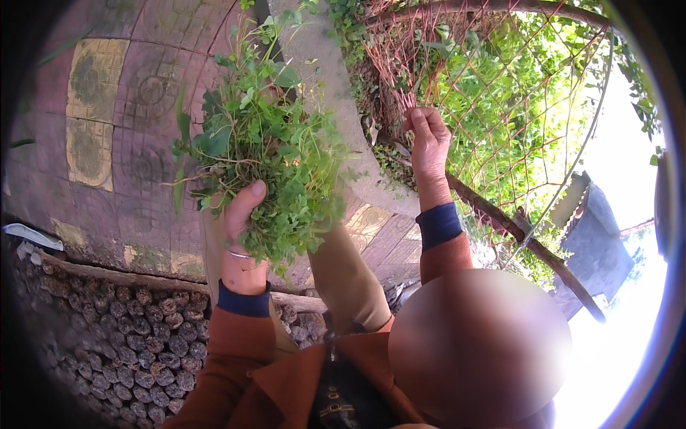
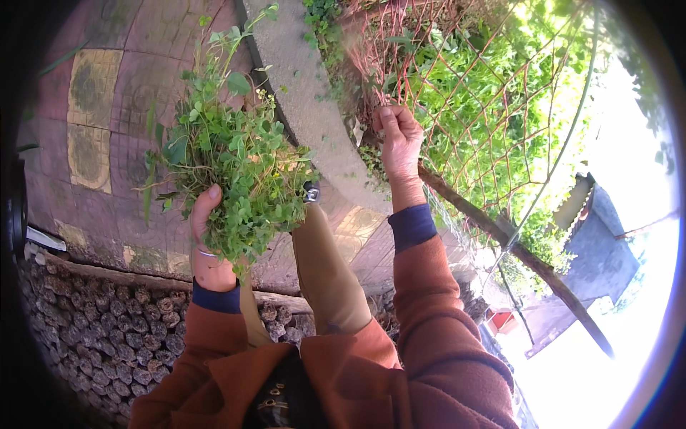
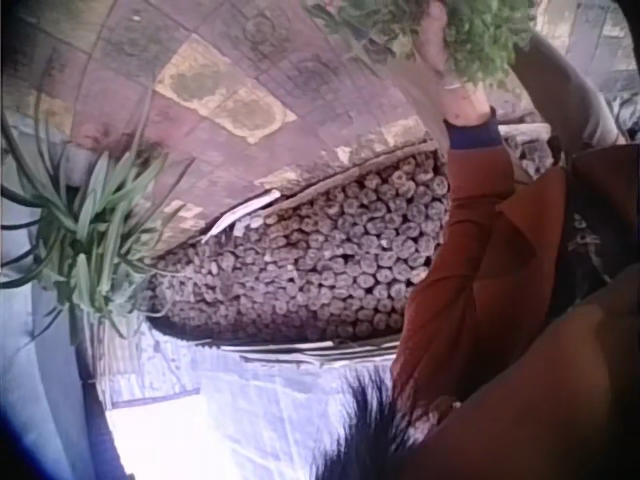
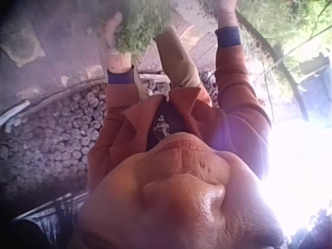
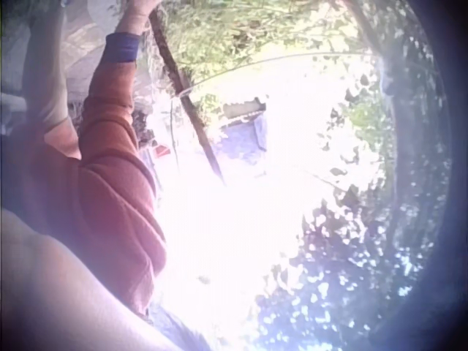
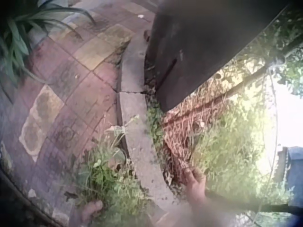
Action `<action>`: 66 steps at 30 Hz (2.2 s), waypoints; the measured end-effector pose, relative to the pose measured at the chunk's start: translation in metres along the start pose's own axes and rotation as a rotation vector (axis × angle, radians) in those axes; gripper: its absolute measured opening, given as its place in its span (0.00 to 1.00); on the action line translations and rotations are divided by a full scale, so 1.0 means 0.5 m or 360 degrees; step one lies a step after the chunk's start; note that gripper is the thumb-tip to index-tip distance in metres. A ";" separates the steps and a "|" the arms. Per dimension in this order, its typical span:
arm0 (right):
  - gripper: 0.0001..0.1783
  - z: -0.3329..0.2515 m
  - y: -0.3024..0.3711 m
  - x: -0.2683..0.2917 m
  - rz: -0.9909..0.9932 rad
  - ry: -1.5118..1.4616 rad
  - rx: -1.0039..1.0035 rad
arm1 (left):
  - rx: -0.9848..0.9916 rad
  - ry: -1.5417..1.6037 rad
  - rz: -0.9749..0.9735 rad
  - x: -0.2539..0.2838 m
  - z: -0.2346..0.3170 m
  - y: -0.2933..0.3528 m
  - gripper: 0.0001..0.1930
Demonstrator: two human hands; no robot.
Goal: The person pulls weeds by hand from a garden bed along a paved walkway, gathering them into a growing bunch held in the left hand. The person continues to pull weeds and add them to the bunch throughout the clip.
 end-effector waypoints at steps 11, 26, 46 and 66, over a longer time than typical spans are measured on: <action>0.06 0.280 0.201 0.110 -0.0105 0.1374 -0.0212 | -0.0023 -0.0013 -0.0023 0.000 -0.006 -0.012 0.24; 0.04 0.146 -0.089 -0.128 -0.0264 0.1580 0.0564 | -0.0073 0.0111 0.0005 0.020 0.033 -0.017 0.25; 0.22 0.124 -0.387 -0.307 0.0148 0.1948 0.0110 | 0.0248 0.0354 -0.0159 0.017 0.074 -0.038 0.26; 0.17 0.088 -0.455 -0.336 -0.0517 0.2704 0.0402 | 0.0235 0.0369 -0.0169 -0.015 0.087 -0.032 0.27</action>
Point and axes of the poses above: each hand's wrist, its own y-axis away from the middle knuckle, its own x-axis out of the back of the hand, z = x × y, the point moved 7 cm from there along -y, towards the middle knuckle, and after that the axes turned 7 degrees about -x, right-handed, at the moved point
